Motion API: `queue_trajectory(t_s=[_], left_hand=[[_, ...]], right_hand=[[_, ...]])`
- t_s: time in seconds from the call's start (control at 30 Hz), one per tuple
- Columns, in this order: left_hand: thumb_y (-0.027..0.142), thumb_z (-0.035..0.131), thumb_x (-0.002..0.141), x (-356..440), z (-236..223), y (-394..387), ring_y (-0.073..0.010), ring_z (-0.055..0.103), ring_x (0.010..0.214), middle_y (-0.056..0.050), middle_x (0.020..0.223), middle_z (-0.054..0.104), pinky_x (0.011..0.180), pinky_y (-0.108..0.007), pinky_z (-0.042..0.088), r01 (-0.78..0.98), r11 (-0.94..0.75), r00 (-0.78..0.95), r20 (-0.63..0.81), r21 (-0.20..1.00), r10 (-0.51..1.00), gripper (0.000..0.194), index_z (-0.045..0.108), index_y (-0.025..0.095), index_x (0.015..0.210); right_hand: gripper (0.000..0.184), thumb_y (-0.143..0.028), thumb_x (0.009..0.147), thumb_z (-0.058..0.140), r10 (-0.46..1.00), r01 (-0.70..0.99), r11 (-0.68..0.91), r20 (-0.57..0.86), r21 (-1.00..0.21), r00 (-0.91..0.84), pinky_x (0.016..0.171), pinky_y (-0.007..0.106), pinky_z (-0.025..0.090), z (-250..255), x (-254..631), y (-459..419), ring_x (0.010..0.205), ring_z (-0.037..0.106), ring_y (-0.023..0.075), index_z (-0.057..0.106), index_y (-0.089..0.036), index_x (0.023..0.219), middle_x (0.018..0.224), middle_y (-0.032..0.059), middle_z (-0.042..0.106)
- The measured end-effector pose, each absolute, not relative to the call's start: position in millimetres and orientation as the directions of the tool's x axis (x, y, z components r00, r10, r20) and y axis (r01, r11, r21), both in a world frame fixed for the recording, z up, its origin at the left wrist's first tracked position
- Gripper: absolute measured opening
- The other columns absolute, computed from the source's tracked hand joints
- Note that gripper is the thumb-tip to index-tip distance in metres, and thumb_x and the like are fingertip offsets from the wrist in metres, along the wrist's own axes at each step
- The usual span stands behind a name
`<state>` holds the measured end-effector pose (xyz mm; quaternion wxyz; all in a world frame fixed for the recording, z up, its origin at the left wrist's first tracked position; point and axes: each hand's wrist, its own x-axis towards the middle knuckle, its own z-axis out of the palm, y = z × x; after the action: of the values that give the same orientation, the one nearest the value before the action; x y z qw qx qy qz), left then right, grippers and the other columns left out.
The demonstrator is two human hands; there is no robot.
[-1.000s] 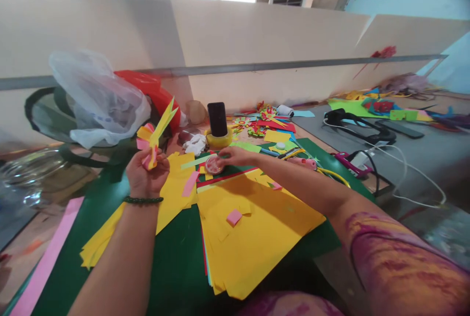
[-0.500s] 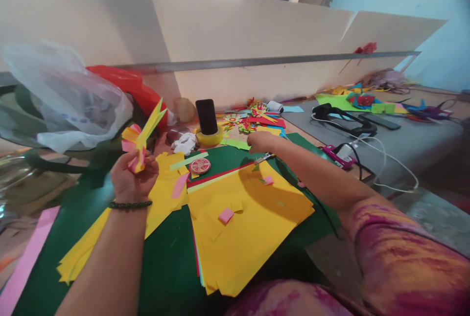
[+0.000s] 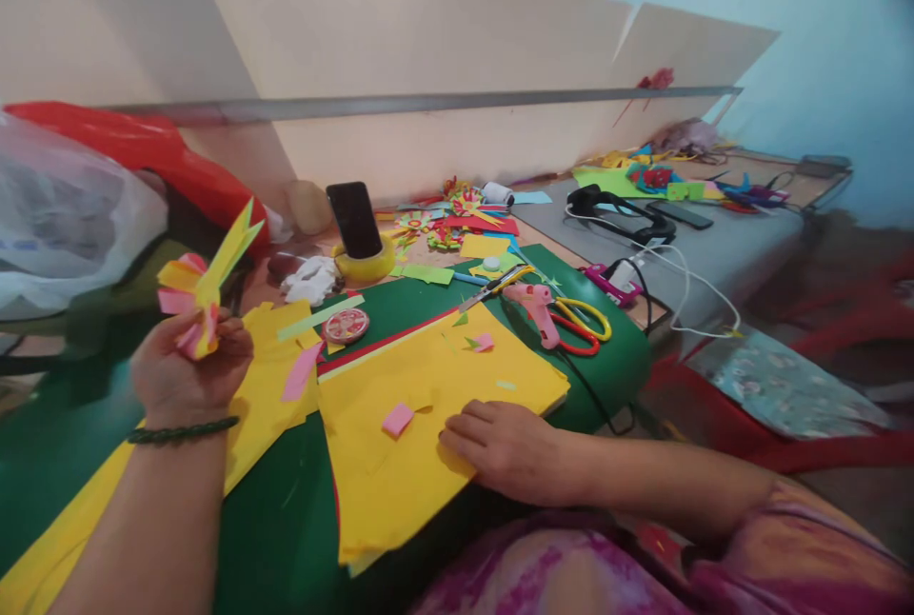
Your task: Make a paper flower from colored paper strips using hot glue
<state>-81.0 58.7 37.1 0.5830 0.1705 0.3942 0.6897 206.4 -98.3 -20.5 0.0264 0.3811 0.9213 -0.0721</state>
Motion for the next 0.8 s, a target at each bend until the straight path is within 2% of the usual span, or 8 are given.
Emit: queue_trajectory(t_s=[0.07,0.13,0.23,0.33,0.5,0.57,0.63,0.8], left_hand=[[0.010,0.052,0.044,-81,38,58,-0.0040,0.048,0.039,0.003,0.048,0.050,0.037,-0.009,0.043,-0.661,-0.009,-0.251,-0.210,0.751,0.945,0.020,0.051,0.016,0.063],[0.010,0.052,0.043,-80,39,57,-0.0036,0.047,0.039,0.004,0.048,0.048,0.037,-0.008,0.043,-0.651,-0.009,-0.241,-0.195,0.759,0.951,0.020,0.049,0.016,0.062],[0.010,0.052,0.042,-80,42,55,-0.0031,0.047,0.039,0.004,0.048,0.048,0.038,-0.008,0.043,-0.634,-0.017,-0.246,-0.181,0.773,0.952,0.021,0.048,0.016,0.062],[0.010,0.052,0.041,-80,44,55,-0.0030,0.047,0.038,0.004,0.048,0.048,0.037,-0.008,0.042,-0.625,-0.021,-0.255,-0.179,0.781,0.950,0.022,0.048,0.016,0.062],[0.010,0.050,0.042,-80,43,56,-0.0038,0.047,0.037,0.004,0.047,0.049,0.034,-0.010,0.042,-0.649,-0.014,-0.252,-0.198,0.761,0.947,0.021,0.048,0.016,0.062],[0.010,0.050,0.044,-79,42,56,-0.0042,0.048,0.037,0.004,0.046,0.049,0.034,-0.010,0.042,-0.674,-0.010,-0.250,-0.215,0.739,0.944,0.020,0.048,0.016,0.063],[0.009,0.050,0.047,-79,41,56,-0.0043,0.047,0.036,0.003,0.046,0.050,0.035,-0.009,0.042,-0.693,-0.006,-0.240,-0.223,0.721,0.945,0.019,0.048,0.016,0.064],[0.009,0.051,0.053,-85,41,56,-0.0031,0.049,0.037,0.005,0.046,0.051,0.039,-0.008,0.043,-0.703,-0.046,-0.257,-0.194,0.710,0.947,0.017,0.051,0.015,0.069]], right_hand=[[0.045,-0.024,0.100,0.027,0.698,0.700,0.711,-0.051,-0.071,-0.714,0.073,0.037,0.054,-18,204,-92,0.097,0.064,0.0239,0.066,-0.027,0.121,0.109,0.0080,0.072],[0.039,-0.021,0.098,0.034,0.704,0.706,0.707,-0.049,-0.051,-0.709,0.064,0.037,0.053,-15,203,-87,0.091,0.065,0.0244,0.072,-0.027,0.106,0.100,0.0072,0.073],[0.029,-0.033,0.097,0.045,0.720,0.728,0.684,-0.111,-0.050,-0.685,0.059,0.036,0.051,-12,199,-84,0.088,0.066,0.0245,0.073,-0.027,0.093,0.096,0.0048,0.075],[0.041,-0.048,0.100,0.038,0.727,0.736,0.673,-0.113,-0.079,-0.677,0.066,0.034,0.052,-10,196,-86,0.093,0.066,0.0238,0.072,-0.027,0.098,0.101,0.0047,0.075],[0.047,-0.037,0.103,0.023,0.787,0.777,0.600,-0.038,-0.189,-0.616,0.078,0.030,0.053,-6,202,-85,0.096,0.067,0.0195,0.069,-0.032,0.115,0.106,0.0034,0.075],[0.048,-0.034,0.102,0.024,0.849,0.818,0.527,0.087,-0.231,-0.522,0.079,0.031,0.054,0,212,-79,0.096,0.068,0.0204,0.070,-0.030,0.114,0.105,0.0063,0.075],[0.045,-0.031,0.101,0.028,0.859,0.834,0.492,0.297,-0.251,-0.417,0.082,0.034,0.054,12,224,-70,0.096,0.068,0.0216,0.071,-0.027,0.110,0.100,0.0087,0.074],[0.038,-0.037,0.103,0.034,0.671,0.906,0.389,0.725,-0.165,-0.157,0.088,0.035,0.053,55,249,-48,0.099,0.067,0.0209,0.069,-0.025,0.112,0.101,0.0095,0.071]])
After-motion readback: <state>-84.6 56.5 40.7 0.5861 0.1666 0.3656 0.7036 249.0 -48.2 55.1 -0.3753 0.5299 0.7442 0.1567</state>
